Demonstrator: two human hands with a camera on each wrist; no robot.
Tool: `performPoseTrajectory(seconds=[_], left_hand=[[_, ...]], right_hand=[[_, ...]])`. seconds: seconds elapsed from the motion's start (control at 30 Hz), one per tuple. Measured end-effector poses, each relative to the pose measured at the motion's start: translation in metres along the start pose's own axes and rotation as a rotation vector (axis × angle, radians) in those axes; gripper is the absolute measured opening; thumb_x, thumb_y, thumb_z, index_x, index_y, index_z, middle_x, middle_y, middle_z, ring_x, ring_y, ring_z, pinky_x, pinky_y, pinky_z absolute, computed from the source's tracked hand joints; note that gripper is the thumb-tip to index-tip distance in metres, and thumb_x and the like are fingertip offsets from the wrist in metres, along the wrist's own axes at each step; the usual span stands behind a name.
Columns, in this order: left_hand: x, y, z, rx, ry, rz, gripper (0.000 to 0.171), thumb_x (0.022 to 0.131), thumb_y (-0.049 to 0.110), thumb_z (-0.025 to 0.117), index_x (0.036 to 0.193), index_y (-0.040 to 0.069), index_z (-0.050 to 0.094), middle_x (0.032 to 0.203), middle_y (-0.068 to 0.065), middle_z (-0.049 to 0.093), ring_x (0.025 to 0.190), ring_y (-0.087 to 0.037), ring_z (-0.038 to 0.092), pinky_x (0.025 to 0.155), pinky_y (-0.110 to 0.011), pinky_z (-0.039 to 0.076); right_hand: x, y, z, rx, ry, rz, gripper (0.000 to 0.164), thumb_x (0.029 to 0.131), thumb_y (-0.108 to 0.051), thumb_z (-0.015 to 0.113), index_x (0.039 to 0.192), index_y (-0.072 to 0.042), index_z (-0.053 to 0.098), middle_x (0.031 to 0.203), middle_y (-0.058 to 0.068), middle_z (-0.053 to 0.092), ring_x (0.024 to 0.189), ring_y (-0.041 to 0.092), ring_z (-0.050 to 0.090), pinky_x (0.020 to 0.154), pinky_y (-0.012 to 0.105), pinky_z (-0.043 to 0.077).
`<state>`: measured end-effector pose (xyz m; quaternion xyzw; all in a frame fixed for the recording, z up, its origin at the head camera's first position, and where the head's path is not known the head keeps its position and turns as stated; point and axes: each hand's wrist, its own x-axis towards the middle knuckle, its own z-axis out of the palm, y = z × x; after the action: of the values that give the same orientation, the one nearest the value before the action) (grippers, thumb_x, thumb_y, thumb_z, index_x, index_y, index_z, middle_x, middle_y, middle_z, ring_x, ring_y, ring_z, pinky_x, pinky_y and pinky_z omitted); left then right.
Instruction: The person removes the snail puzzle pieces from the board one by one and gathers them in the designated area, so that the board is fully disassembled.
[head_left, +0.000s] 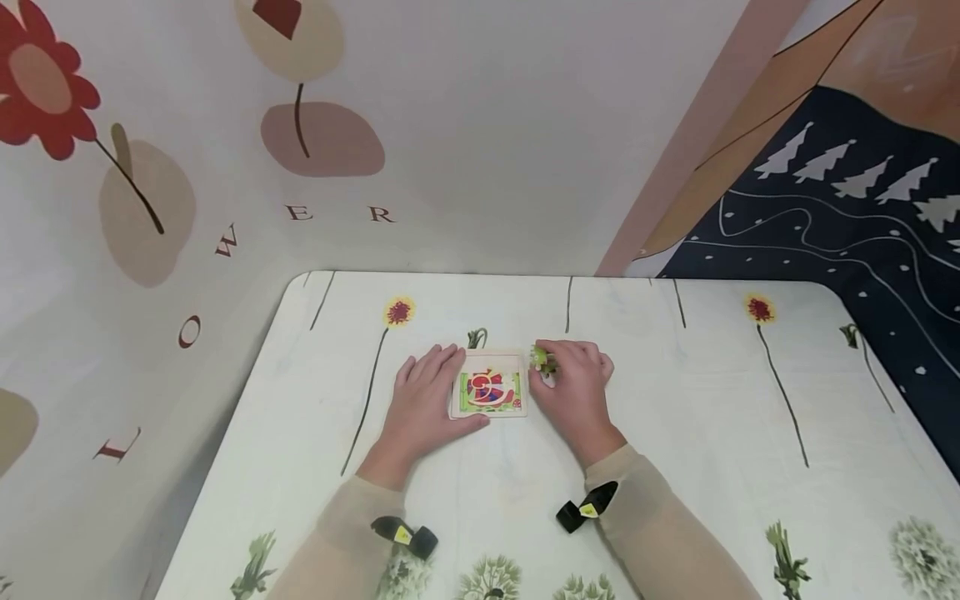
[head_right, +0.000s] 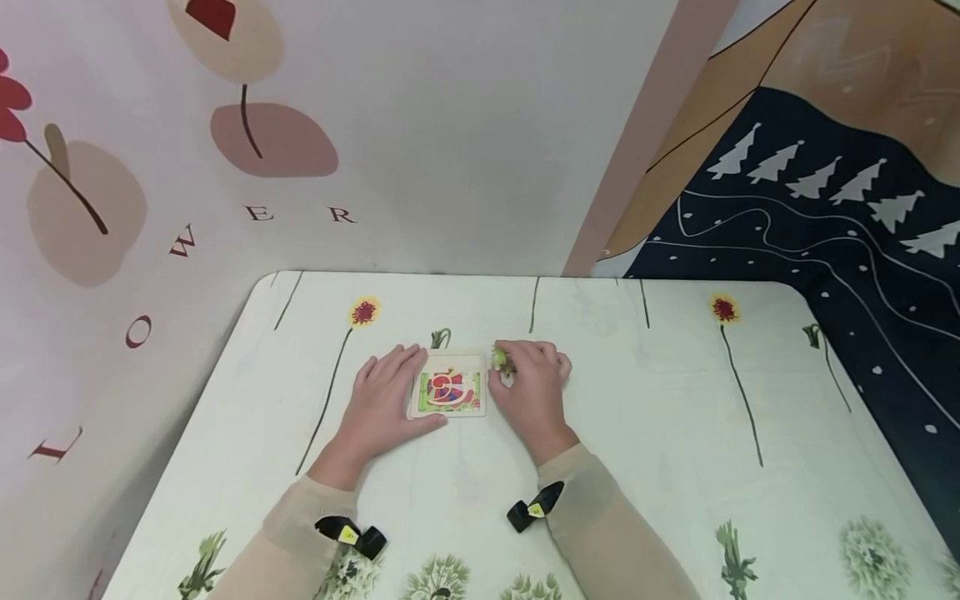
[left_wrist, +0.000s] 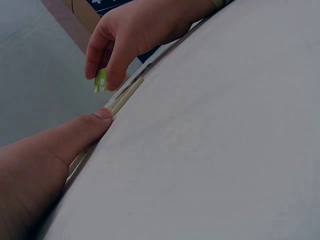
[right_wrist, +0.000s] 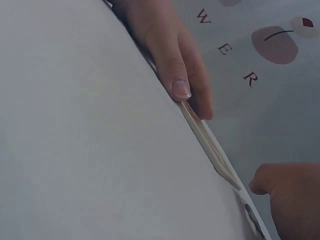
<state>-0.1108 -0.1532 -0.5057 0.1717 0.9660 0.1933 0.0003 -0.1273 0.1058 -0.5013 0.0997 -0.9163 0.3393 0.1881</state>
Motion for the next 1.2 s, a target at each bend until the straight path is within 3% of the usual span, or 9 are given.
performPoseTrajectory(seconds=[0.3,0.67,0.87,1.2], left_hand=[[-0.001,0.003,-0.005,0.004,0.006,0.006,0.113,0.081,0.072,0.079,0.167,0.010,0.037,0.171,-0.009,0.037,0.160,-0.033,0.025,0.126,-0.061,0.013],[-0.001,-0.002,0.001,0.000,0.011,-0.014,0.114,0.081,0.073,0.079,0.167,0.011,0.036,0.171,-0.008,0.036,0.160,-0.031,0.024,0.126,-0.062,0.013],[0.000,0.000,0.001,-0.016,-0.002,-0.022,0.117,0.081,0.072,0.079,0.169,0.011,0.031,0.171,-0.008,0.035,0.161,-0.031,0.022,0.126,-0.061,0.011],[0.002,0.002,0.002,-0.036,-0.013,-0.039,0.124,0.081,0.073,0.079,0.172,0.011,0.020,0.174,-0.010,0.030,0.161,-0.029,0.022,0.127,-0.059,0.011]], right_hand=[[-0.004,0.021,-0.017,0.000,0.028,0.047,0.039,0.087,-0.014,0.084,0.125,-0.011,0.075,0.122,0.007,0.076,0.113,0.030,0.054,0.103,0.062,0.027],[-0.008,0.043,-0.040,0.033,0.037,0.119,0.043,0.083,-0.003,0.082,0.125,-0.007,0.075,0.124,0.013,0.075,0.115,0.035,0.055,0.106,0.063,0.025],[-0.010,0.050,-0.046,0.015,0.065,0.142,0.042,0.084,-0.002,0.081,0.126,-0.004,0.076,0.121,0.014,0.077,0.113,0.036,0.058,0.106,0.063,0.026],[-0.012,0.056,-0.046,-0.014,0.035,0.182,0.041,0.088,-0.006,0.077,0.128,-0.005,0.075,0.124,0.015,0.076,0.115,0.037,0.057,0.107,0.063,0.028]])
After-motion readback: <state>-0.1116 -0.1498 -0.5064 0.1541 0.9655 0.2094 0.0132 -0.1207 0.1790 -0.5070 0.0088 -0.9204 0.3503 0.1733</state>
